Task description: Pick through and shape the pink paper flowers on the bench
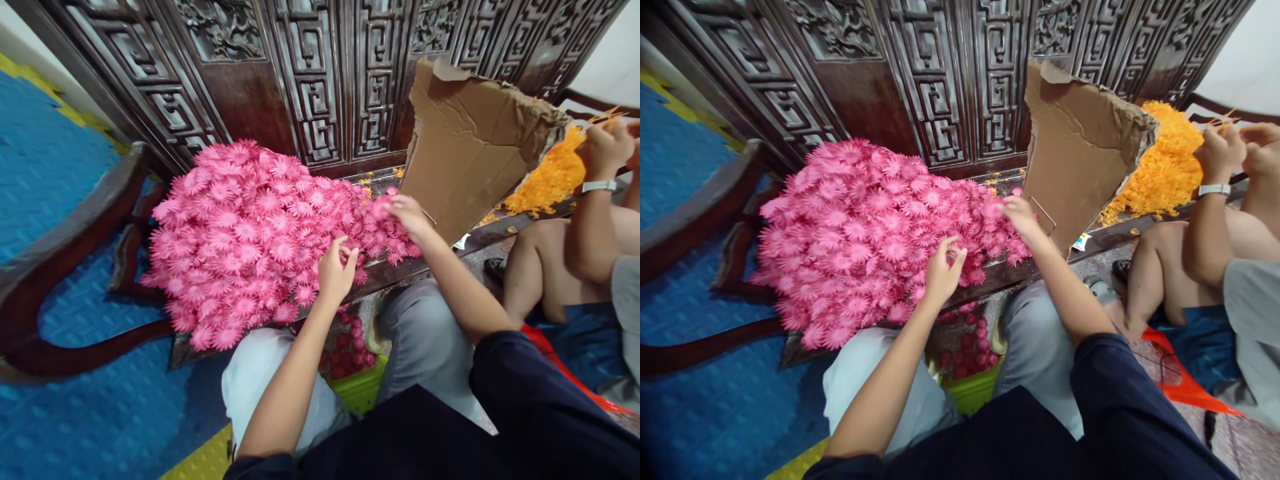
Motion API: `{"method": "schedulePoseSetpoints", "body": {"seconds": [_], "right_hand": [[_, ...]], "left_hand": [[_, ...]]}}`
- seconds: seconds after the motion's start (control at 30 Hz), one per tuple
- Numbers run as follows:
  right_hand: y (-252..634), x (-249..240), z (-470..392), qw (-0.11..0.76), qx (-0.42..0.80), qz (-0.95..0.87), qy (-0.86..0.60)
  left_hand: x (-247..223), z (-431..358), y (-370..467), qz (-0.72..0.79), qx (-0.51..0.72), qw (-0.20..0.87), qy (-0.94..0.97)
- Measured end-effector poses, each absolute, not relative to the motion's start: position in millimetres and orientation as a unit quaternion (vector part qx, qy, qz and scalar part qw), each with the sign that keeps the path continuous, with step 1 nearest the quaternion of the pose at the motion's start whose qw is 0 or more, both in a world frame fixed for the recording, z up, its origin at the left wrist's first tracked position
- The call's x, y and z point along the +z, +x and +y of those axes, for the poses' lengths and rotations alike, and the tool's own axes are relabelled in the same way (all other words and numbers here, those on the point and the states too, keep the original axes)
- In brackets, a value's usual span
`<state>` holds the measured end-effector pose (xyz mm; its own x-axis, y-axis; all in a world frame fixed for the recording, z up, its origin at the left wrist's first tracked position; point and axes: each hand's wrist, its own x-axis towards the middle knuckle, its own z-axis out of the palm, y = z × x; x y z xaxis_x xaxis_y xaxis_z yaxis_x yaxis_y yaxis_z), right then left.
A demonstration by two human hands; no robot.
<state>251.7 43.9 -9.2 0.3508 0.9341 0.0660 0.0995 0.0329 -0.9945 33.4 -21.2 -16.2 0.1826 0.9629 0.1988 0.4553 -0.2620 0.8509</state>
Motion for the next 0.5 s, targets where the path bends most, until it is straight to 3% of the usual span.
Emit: {"method": "schedulePoseSetpoints", "body": {"seconds": [0.1, 0.27, 0.33, 0.43, 0.5], "right_hand": [[200.2, -8.8, 21.2, 0.457, 0.513, -0.526, -0.502], [172.7, 5.0, 10.7, 0.431, 0.535, -0.538, -0.489], [192.6, 11.0, 3.8, 0.471, 0.491, -0.527, -0.509], [242.5, -7.4, -36.9, 0.595, 0.321, -0.432, -0.597], [271.8, -43.4, -89.8, 0.579, 0.174, -0.329, -0.726]], "left_hand": [[-17.6, -18.4, 33.8, 0.511, 0.447, 0.387, 0.624], [-14.8, -11.9, 27.7, 0.559, 0.454, 0.366, 0.590], [-14.1, -9.0, 24.4, 0.573, 0.452, 0.347, 0.589], [-14.9, -7.5, 23.3, 0.594, 0.448, 0.300, 0.597], [-16.1, -9.8, 26.4, 0.595, 0.447, 0.278, 0.608]]}}
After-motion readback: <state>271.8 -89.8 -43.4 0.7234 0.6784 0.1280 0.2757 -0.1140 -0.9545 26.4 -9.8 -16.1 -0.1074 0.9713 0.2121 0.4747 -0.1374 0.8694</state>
